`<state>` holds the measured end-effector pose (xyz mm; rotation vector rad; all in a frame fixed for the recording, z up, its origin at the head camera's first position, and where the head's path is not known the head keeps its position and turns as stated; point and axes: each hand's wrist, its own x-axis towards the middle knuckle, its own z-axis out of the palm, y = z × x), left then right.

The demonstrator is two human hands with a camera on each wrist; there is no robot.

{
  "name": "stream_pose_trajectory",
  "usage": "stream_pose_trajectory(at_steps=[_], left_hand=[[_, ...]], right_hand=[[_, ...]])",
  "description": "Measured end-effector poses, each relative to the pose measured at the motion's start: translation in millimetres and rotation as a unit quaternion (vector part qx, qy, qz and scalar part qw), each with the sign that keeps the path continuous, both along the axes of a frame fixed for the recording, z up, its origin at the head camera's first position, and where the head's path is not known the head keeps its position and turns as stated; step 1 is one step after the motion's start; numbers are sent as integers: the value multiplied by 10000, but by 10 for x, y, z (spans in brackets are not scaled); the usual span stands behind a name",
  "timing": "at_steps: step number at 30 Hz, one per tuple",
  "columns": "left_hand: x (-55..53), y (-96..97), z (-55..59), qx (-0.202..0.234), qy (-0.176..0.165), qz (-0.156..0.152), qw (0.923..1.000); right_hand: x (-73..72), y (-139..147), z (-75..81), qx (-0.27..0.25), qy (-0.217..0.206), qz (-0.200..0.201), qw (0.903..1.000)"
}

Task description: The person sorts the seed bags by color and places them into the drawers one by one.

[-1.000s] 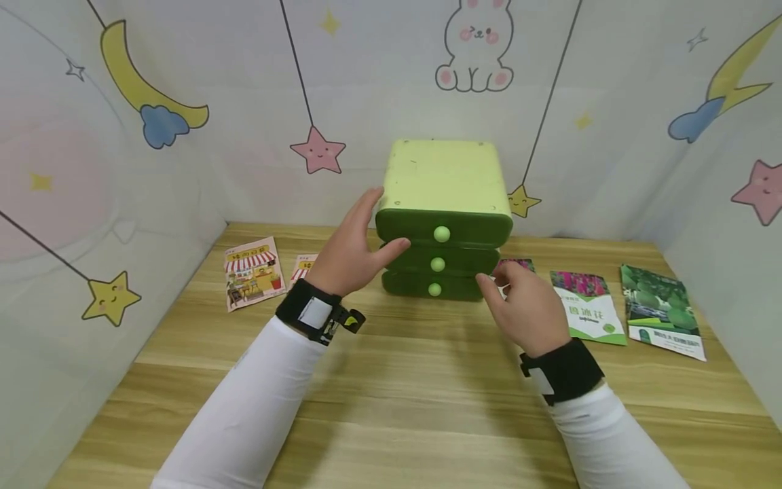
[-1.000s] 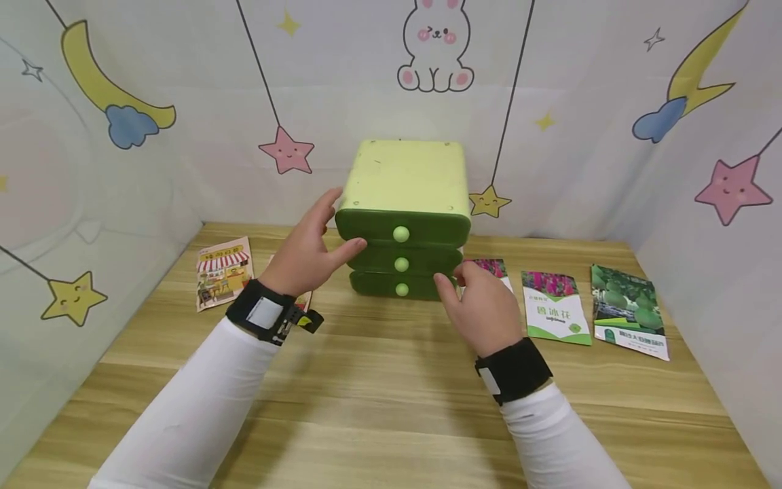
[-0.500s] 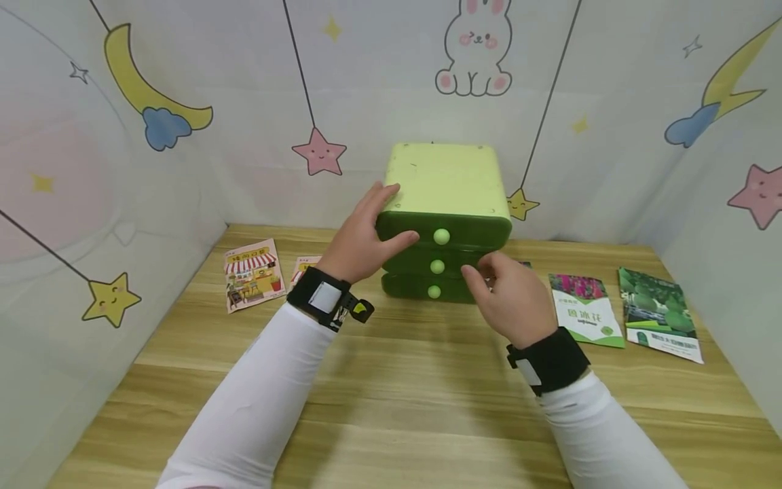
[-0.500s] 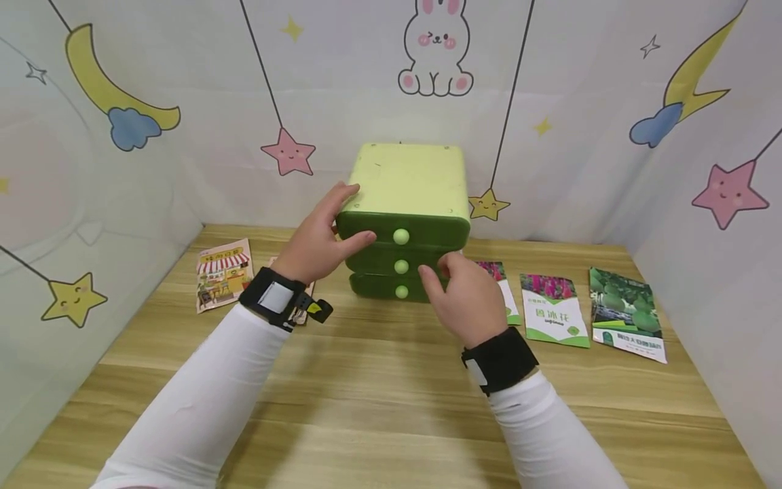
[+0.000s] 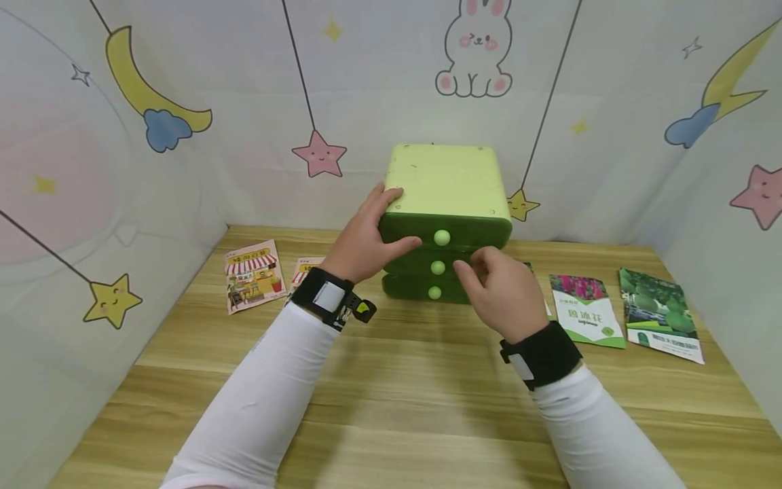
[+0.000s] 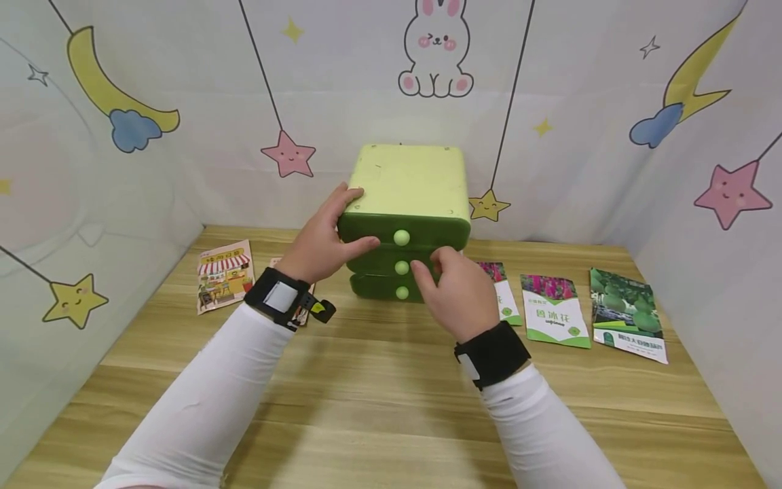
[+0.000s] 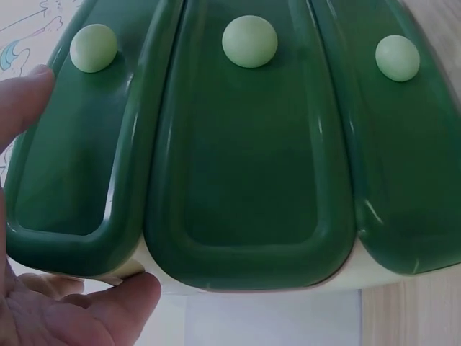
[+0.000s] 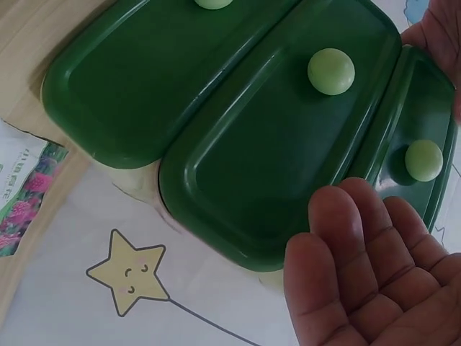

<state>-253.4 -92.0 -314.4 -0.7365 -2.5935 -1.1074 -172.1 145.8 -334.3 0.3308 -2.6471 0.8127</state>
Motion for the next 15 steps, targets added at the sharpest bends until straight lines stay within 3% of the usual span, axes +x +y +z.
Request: stream_pose_trajectory(at_steps=[15], left_hand=[[17, 9, -39, 227, 7, -45, 9997]], right_hand=[[-116, -158, 106, 78, -82, 10, 9999]])
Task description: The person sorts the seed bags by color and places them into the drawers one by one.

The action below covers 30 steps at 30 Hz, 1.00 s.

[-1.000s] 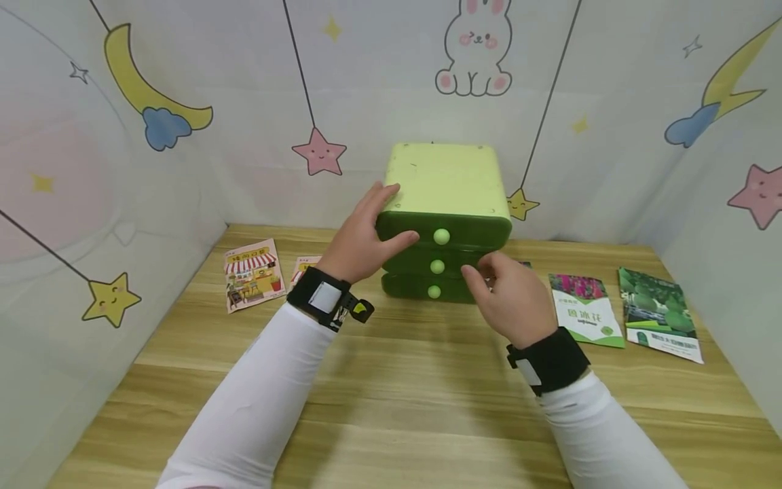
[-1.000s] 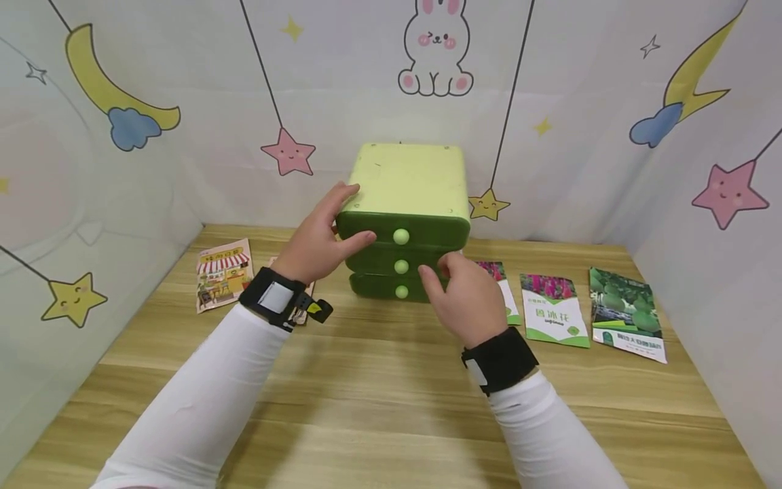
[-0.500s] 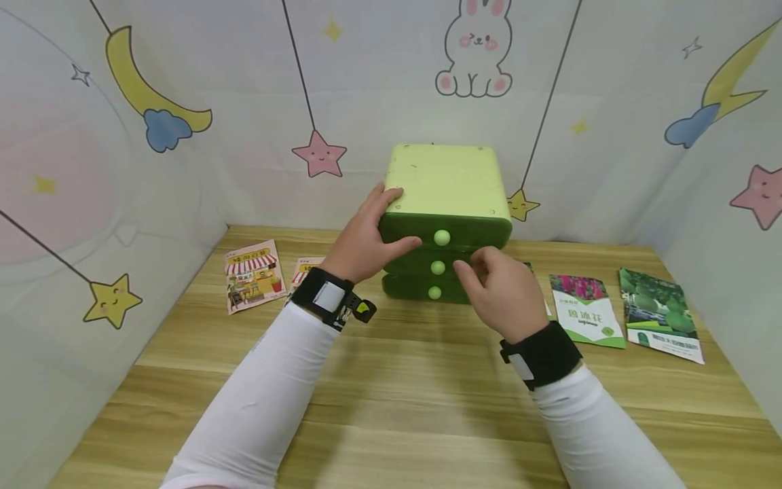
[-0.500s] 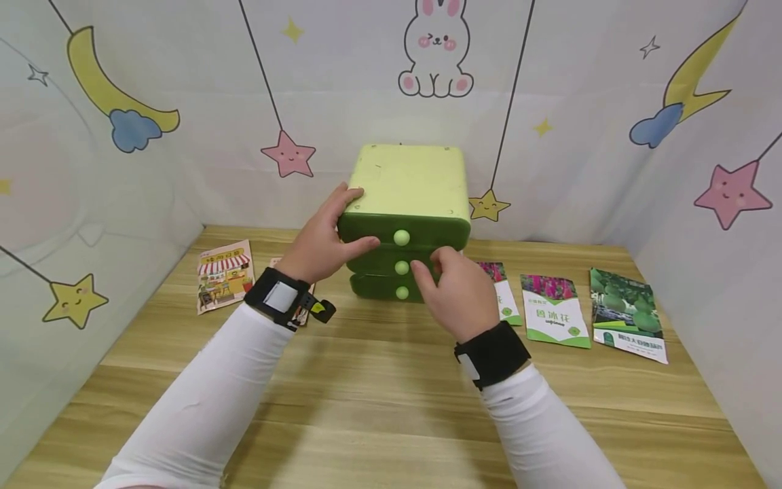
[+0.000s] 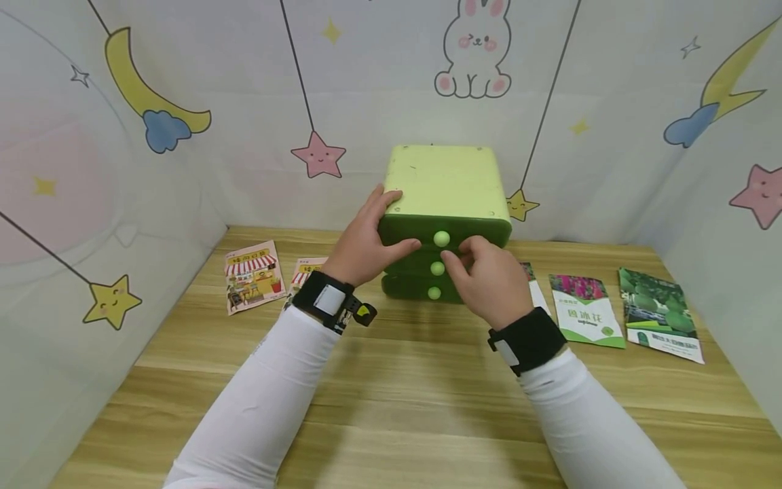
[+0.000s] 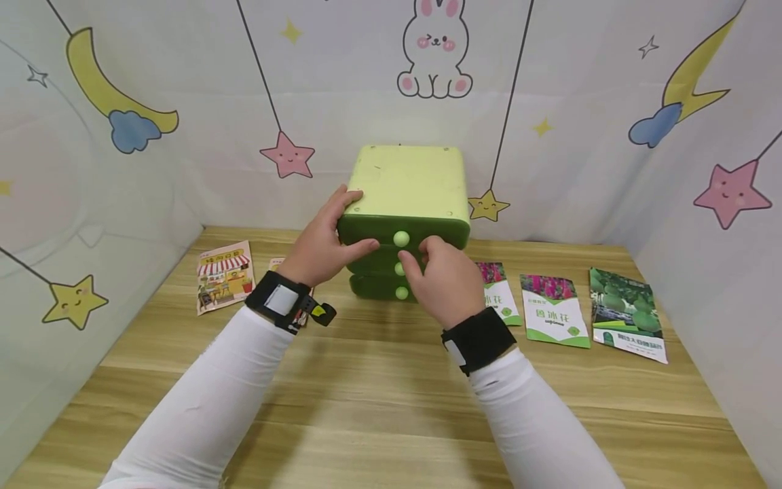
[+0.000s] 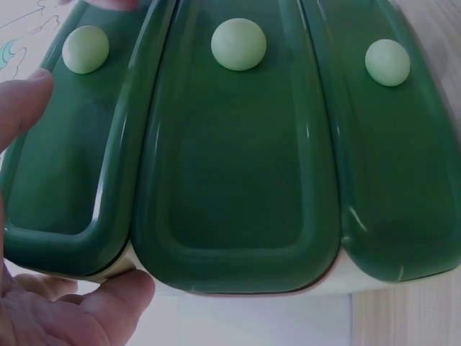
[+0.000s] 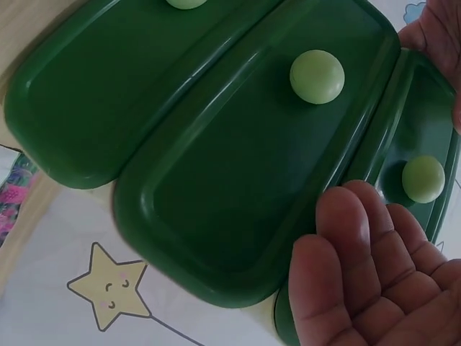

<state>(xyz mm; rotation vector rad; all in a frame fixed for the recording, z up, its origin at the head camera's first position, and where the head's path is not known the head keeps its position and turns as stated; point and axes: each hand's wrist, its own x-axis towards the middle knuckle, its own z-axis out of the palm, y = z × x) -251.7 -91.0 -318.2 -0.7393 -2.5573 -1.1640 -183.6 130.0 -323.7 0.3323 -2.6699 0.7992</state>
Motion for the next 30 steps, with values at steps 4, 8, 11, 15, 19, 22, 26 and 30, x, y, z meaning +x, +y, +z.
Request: stream_pose_trajectory(at_steps=[4, 8, 11, 15, 19, 22, 26, 30], left_hand=[[6, 14, -10, -7, 25, 33, 10000], [12, 20, -17, 39, 38, 29, 10000], [15, 18, -20, 162, -12, -8, 9999], [18, 12, -15, 388, -152, -47, 9991], [20, 6, -13, 590, -268, -104, 9978], [15, 6, -15, 682, -303, -170, 9971], [19, 8, -16, 718, -334, -169, 9967], [21, 10, -21, 719, -364, -134, 9967]], right_hand=[[-50, -56, 14, 20, 20, -16, 10000], [-91, -106, 22, 104, 77, -49, 9999], [-124, -138, 19, 216, 147, -125, 9996], [-164, -173, 11, 337, 200, -195, 9990], [-183, -196, 7, 360, 300, -248, 9986], [-197, -203, 3, 345, 383, -299, 9982], [-217, -205, -9, 356, 491, -338, 9976], [-232, -204, -25, 382, 654, -356, 9965]])
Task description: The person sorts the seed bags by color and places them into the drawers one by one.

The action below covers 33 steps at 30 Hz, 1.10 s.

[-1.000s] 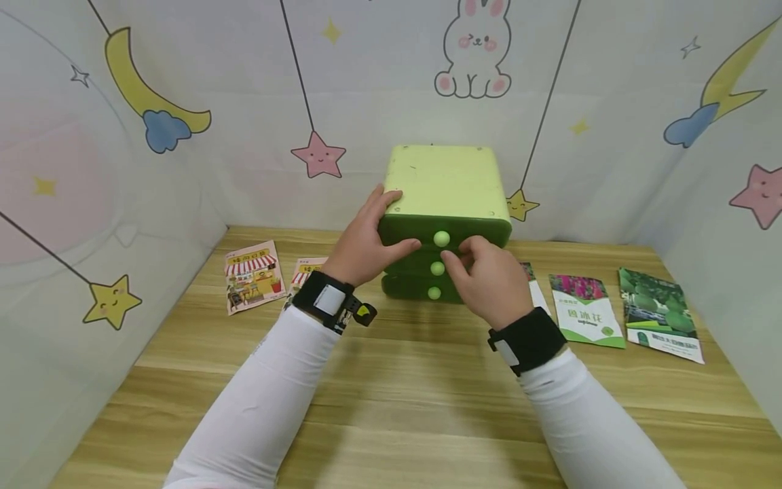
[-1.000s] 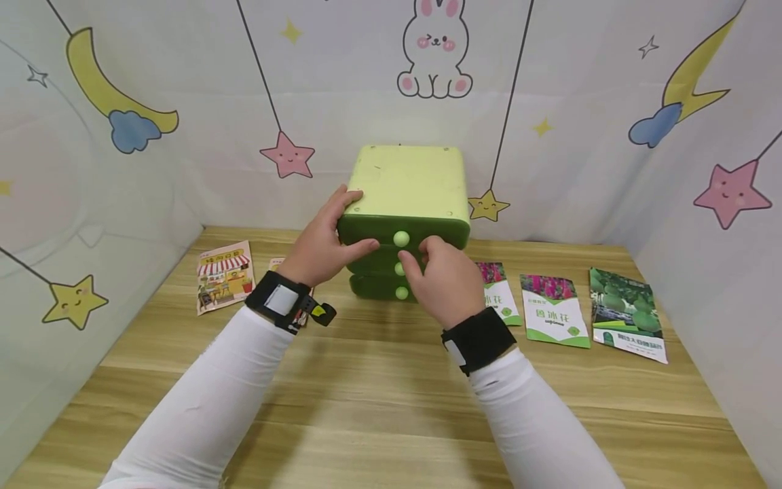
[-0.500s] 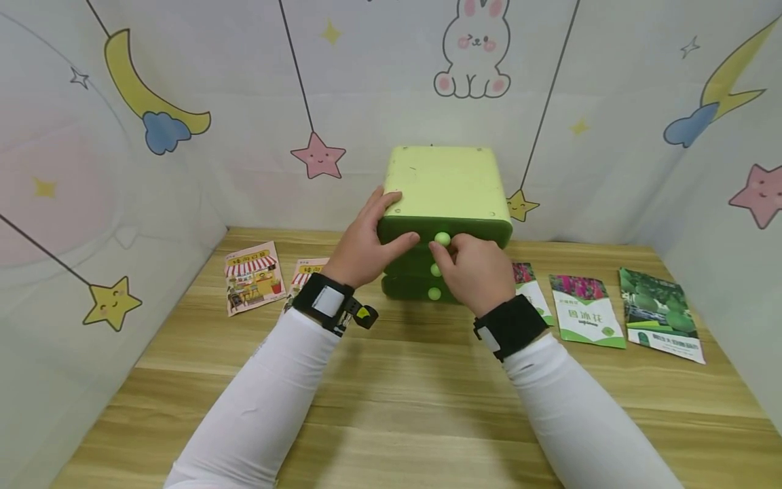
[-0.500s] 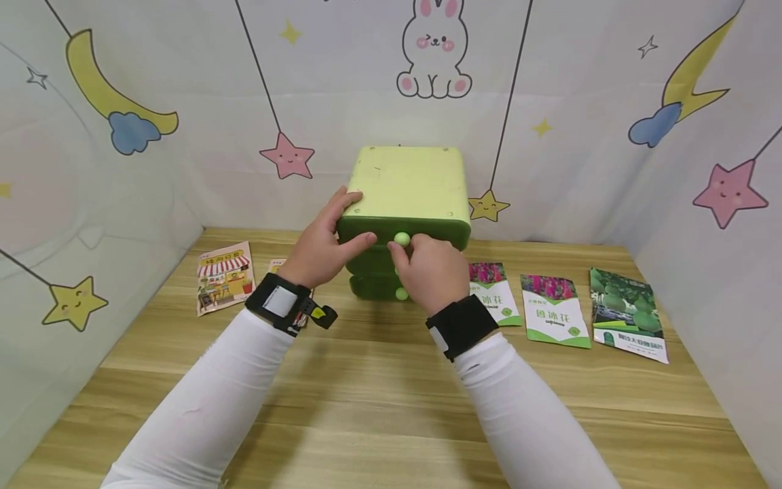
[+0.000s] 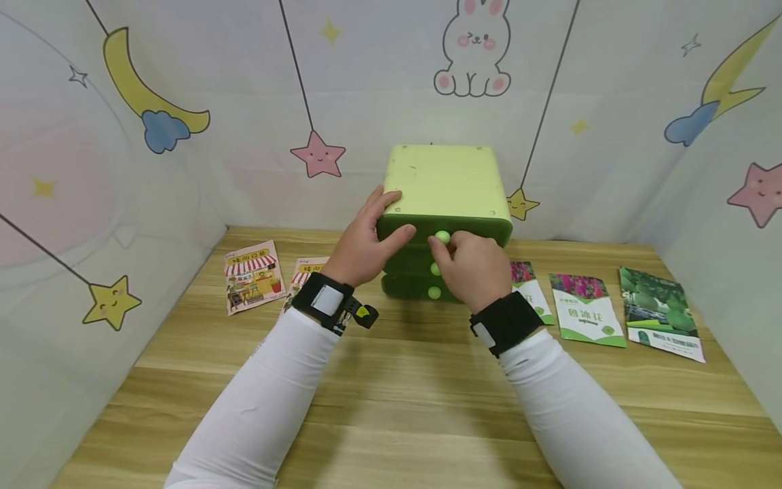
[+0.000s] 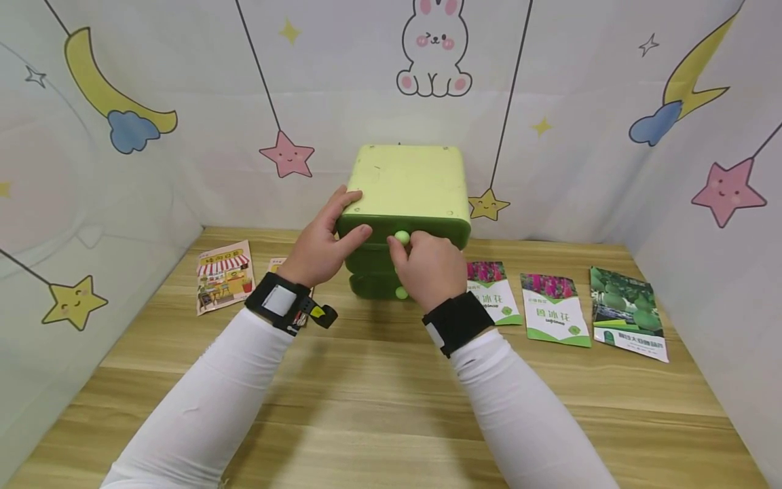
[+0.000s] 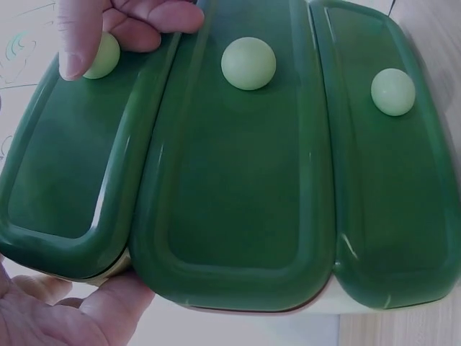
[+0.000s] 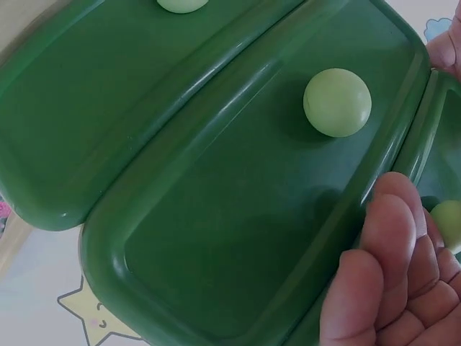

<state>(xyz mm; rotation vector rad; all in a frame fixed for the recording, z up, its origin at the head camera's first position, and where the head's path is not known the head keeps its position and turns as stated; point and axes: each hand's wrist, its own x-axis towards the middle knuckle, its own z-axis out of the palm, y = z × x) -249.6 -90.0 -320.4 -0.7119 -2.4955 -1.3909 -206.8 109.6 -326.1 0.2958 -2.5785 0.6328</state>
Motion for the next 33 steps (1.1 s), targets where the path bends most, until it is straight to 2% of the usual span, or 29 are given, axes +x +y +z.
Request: stream_pose_trajectory(at_steps=[22, 33], left_hand=[[12, -3, -8, 40, 96, 47, 9999], [6, -1, -15, 139, 22, 70, 9999]], right_hand=[[-9, -4, -30, -154, 290, 37, 9995], [-15, -3, -63, -179, 537, 28, 9984]])
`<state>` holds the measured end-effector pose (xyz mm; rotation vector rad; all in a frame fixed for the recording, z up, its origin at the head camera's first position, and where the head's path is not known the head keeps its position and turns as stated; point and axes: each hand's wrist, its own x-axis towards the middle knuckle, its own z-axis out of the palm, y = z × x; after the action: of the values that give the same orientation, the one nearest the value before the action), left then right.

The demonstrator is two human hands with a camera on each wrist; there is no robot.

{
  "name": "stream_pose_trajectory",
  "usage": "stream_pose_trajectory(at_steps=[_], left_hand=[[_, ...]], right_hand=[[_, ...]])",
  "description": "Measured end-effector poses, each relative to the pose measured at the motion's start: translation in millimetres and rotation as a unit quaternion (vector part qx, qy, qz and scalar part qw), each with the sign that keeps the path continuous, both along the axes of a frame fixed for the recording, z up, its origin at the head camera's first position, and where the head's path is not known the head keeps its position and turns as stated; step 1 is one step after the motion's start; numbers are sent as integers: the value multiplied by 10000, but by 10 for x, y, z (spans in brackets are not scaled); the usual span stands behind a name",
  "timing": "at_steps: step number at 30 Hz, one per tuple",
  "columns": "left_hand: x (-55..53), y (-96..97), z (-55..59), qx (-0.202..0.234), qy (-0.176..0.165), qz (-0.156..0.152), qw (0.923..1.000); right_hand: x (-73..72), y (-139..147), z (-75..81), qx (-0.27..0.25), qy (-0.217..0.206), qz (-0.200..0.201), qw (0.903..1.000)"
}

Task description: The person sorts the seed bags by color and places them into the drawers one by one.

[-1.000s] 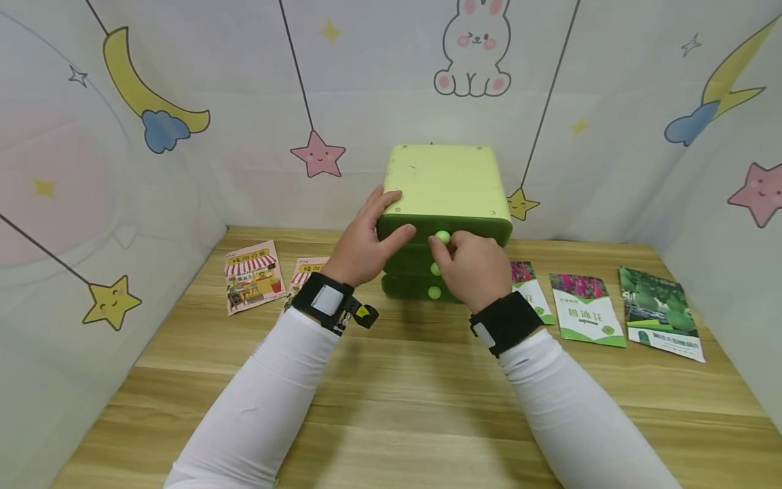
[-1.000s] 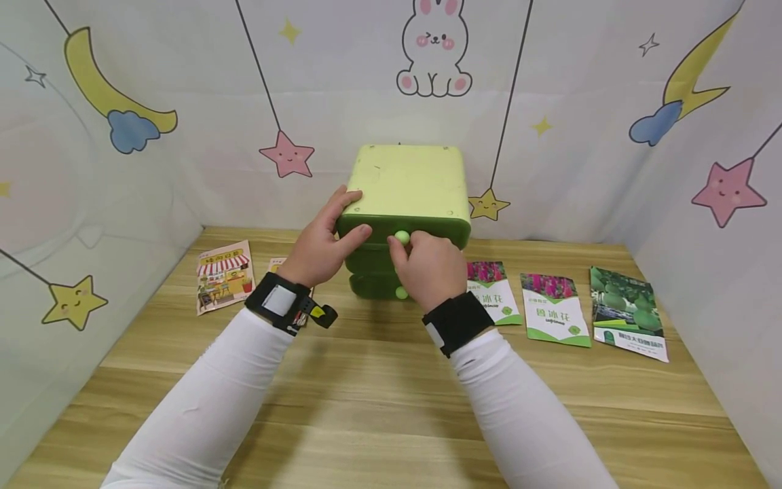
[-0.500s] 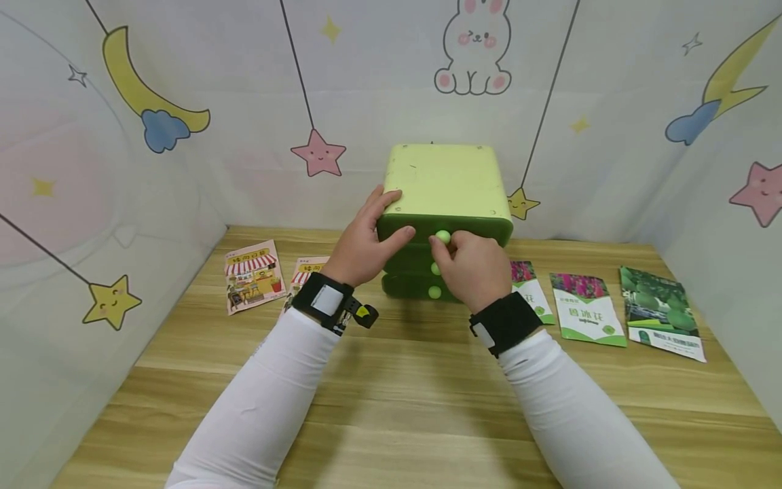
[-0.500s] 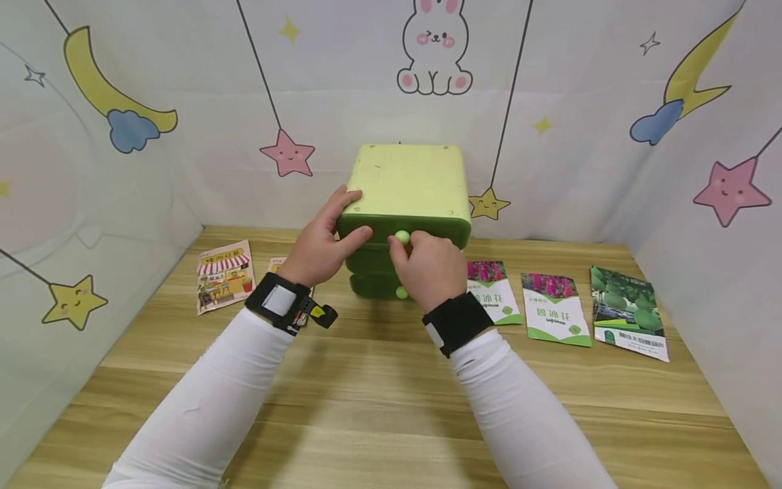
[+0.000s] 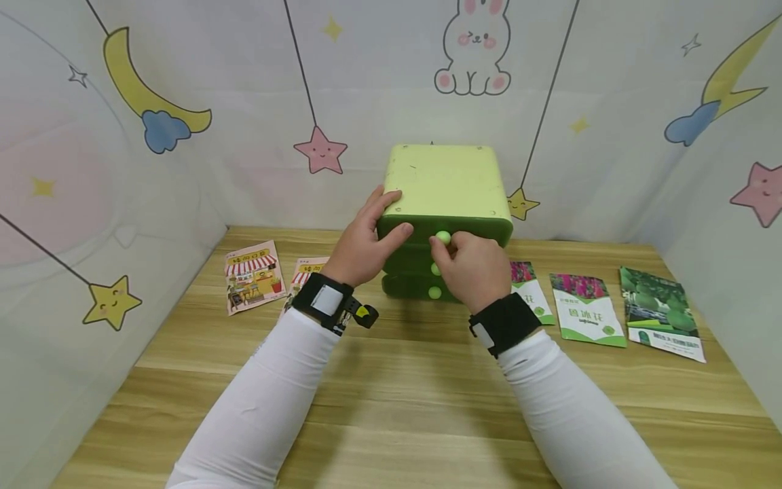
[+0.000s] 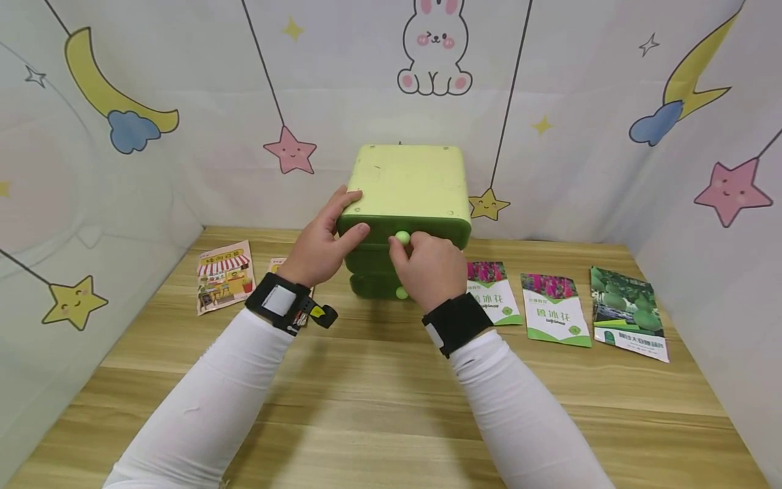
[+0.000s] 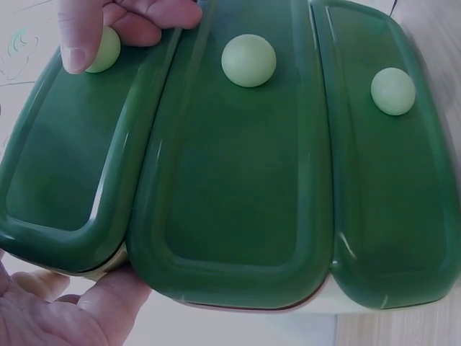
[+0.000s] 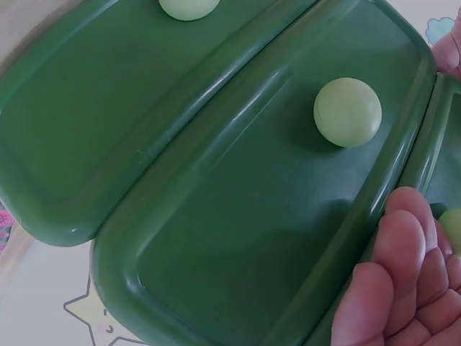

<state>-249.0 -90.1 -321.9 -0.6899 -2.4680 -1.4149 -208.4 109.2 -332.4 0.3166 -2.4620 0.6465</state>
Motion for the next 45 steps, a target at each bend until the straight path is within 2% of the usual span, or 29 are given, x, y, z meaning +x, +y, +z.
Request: stream_pose_trajectory(at_steps=[23, 45], left_hand=[[-15, -18, -22, -4, -40, -31, 10000], [-8, -34, 8, 84, -78, -123, 9999]], right_hand=[[82, 1, -19, -164, 67, 44, 9998], [159, 4, -37, -154, 242, 145, 9995]])
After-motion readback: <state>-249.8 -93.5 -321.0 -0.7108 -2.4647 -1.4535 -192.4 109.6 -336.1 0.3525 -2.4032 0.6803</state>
